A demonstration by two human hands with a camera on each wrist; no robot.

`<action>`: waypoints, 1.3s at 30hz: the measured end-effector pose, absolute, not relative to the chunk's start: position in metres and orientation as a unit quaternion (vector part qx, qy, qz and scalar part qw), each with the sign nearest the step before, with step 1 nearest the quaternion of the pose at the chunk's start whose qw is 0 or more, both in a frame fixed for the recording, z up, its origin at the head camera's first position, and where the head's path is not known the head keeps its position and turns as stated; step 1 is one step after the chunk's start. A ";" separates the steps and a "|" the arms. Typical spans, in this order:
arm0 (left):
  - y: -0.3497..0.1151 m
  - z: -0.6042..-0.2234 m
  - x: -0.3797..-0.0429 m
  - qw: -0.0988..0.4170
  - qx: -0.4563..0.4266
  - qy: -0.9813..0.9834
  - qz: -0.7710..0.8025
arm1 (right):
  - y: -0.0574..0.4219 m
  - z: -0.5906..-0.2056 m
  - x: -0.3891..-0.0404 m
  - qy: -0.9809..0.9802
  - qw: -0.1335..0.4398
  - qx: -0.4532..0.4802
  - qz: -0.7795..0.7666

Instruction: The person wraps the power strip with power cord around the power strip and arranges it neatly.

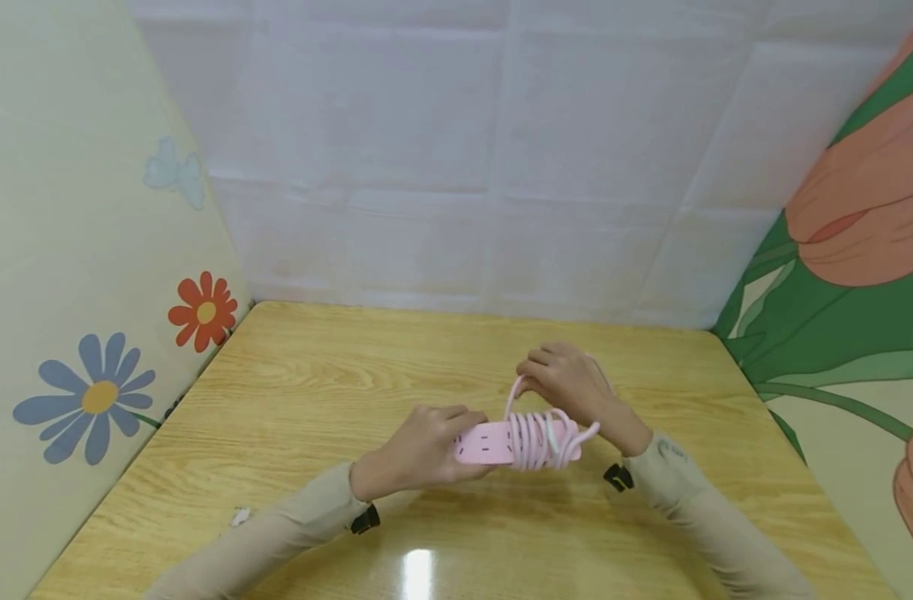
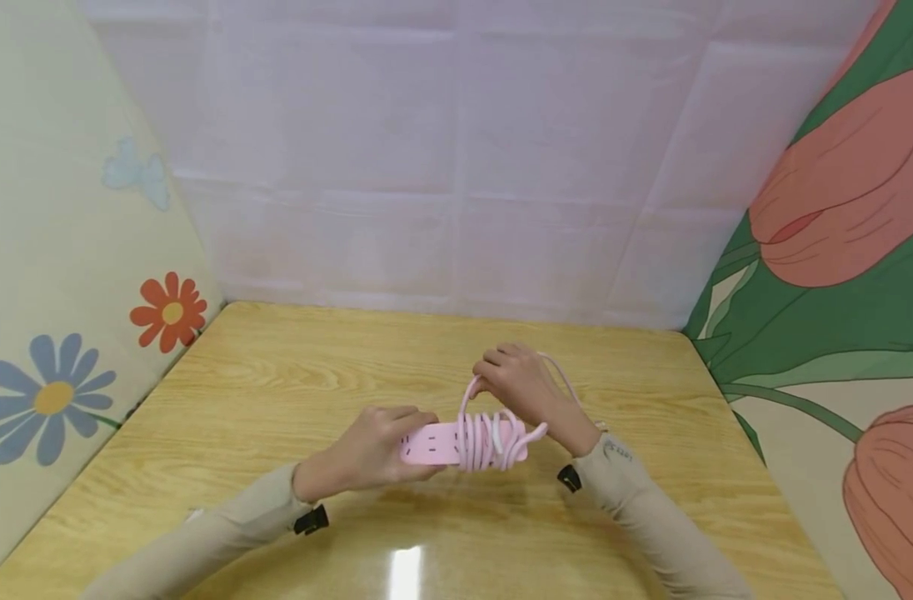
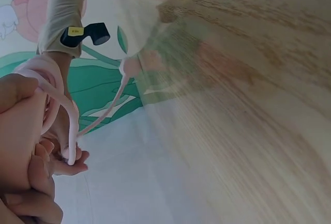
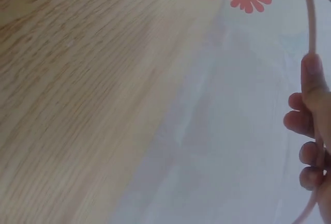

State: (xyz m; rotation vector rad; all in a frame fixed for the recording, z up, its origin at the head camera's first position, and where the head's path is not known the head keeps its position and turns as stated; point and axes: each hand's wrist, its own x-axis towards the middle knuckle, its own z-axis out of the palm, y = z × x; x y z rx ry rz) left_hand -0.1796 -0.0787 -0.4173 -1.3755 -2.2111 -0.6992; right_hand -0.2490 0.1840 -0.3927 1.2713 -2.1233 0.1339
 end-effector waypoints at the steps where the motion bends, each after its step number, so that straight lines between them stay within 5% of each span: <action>1: -0.079 -0.418 -0.180 0.219 -0.498 -0.800 -0.254 | 0.183 -0.393 -0.249 -0.804 0.332 0.490 0.055; 39: -0.080 -0.437 -0.180 0.112 -0.453 -0.867 -0.174 | 0.169 -0.384 -0.228 -0.754 0.384 0.529 0.068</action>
